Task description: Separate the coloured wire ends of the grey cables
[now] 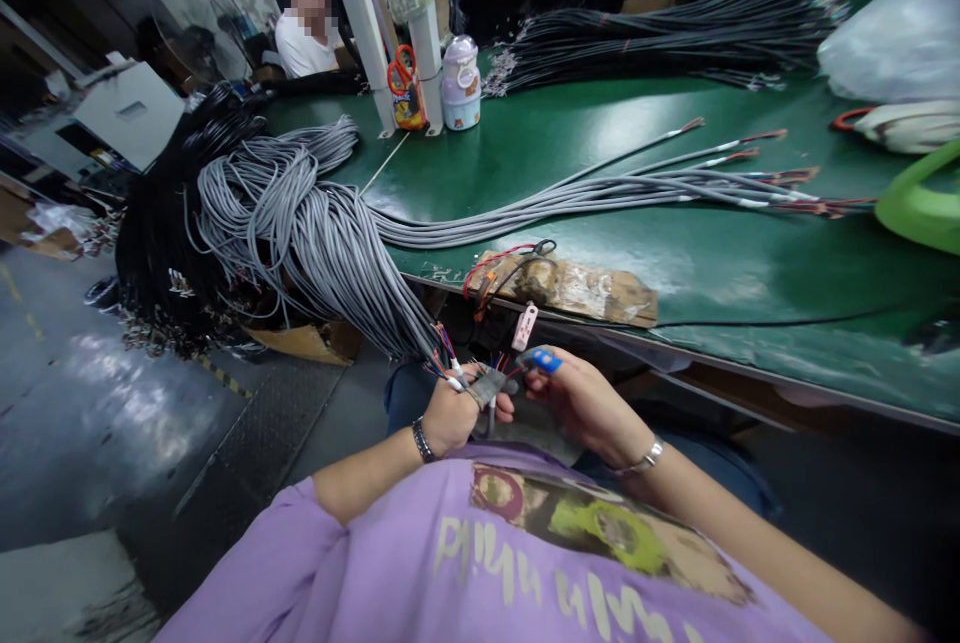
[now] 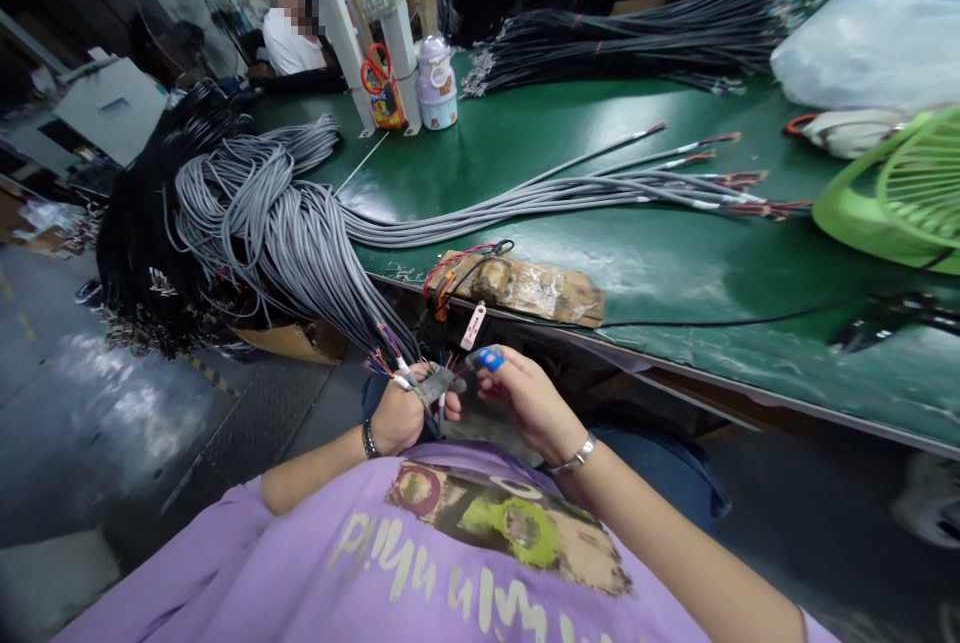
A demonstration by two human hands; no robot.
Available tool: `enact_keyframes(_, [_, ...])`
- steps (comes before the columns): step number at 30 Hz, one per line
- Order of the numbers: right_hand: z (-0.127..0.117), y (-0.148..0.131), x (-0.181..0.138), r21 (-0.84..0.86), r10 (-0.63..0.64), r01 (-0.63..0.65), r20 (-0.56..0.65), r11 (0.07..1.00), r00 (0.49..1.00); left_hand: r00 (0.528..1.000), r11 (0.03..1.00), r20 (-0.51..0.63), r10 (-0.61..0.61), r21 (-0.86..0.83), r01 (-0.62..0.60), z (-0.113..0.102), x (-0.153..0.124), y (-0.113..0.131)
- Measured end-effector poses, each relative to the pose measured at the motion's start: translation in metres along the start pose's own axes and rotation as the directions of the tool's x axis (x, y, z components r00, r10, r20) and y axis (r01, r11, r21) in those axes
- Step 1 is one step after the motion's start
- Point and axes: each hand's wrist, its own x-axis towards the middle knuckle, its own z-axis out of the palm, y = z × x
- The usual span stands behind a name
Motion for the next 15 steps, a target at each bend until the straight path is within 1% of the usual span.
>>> enact_keyframes(2, [-0.006, -0.003, 0.006, 0.119, 0.054, -0.053, -0.003, 0.992, 0.999, 0.999, 1.0, 0.043, -0.013, -0.027, 0.014, 0.0, 0.001, 0.006])
enact_keyframes(4, [-0.008, -0.009, 0.012, 0.148, 0.099, -0.1, 0.011, 0.984, 0.995, 0.994, 0.998, 0.101, -0.042, -0.039, 0.047, 0.001, 0.003, 0.013])
enact_keyframes(6, [-0.006, -0.017, 0.018, 0.124, 0.119, -0.128, 0.078, 0.984, 0.99, 0.984, 0.995, 0.157, -0.079, -0.048, 0.087, 0.003, 0.006, 0.021])
enact_keyframes(8, [-0.002, -0.023, 0.022, 0.09, 0.12, -0.138, 0.189, 0.986, 0.975, 0.978, 0.992, 0.189, -0.094, -0.069, 0.109, 0.007, 0.01, 0.027])
enact_keyframes(9, [0.001, -0.025, 0.024, 0.075, 0.108, -0.129, 0.236, 0.989, 0.966, 0.977, 0.99, 0.193, -0.093, -0.083, 0.11, 0.008, 0.012, 0.03])
enact_keyframes(10, [0.003, -0.026, 0.025, 0.062, 0.082, -0.101, 0.255, 0.993, 0.963, 0.978, 0.99, 0.188, -0.086, -0.097, 0.106, 0.01, 0.013, 0.031])
enact_keyframes(11, [0.004, -0.026, 0.026, 0.048, 0.038, -0.05, 0.237, 0.998, 0.971, 0.981, 0.989, 0.176, -0.077, -0.11, 0.098, 0.012, 0.013, 0.032])
enact_keyframes(13, [0.005, -0.023, 0.028, -0.012, -0.101, 0.103, 0.109, 0.995, 0.989, 0.988, 0.989, 0.142, -0.057, -0.127, 0.075, 0.014, 0.013, 0.031])
enact_keyframes(15, [0.005, -0.018, 0.03, -0.091, -0.234, 0.232, -0.018, 0.969, 0.972, 0.994, 0.989, 0.104, -0.033, -0.14, 0.047, 0.016, 0.011, 0.028])
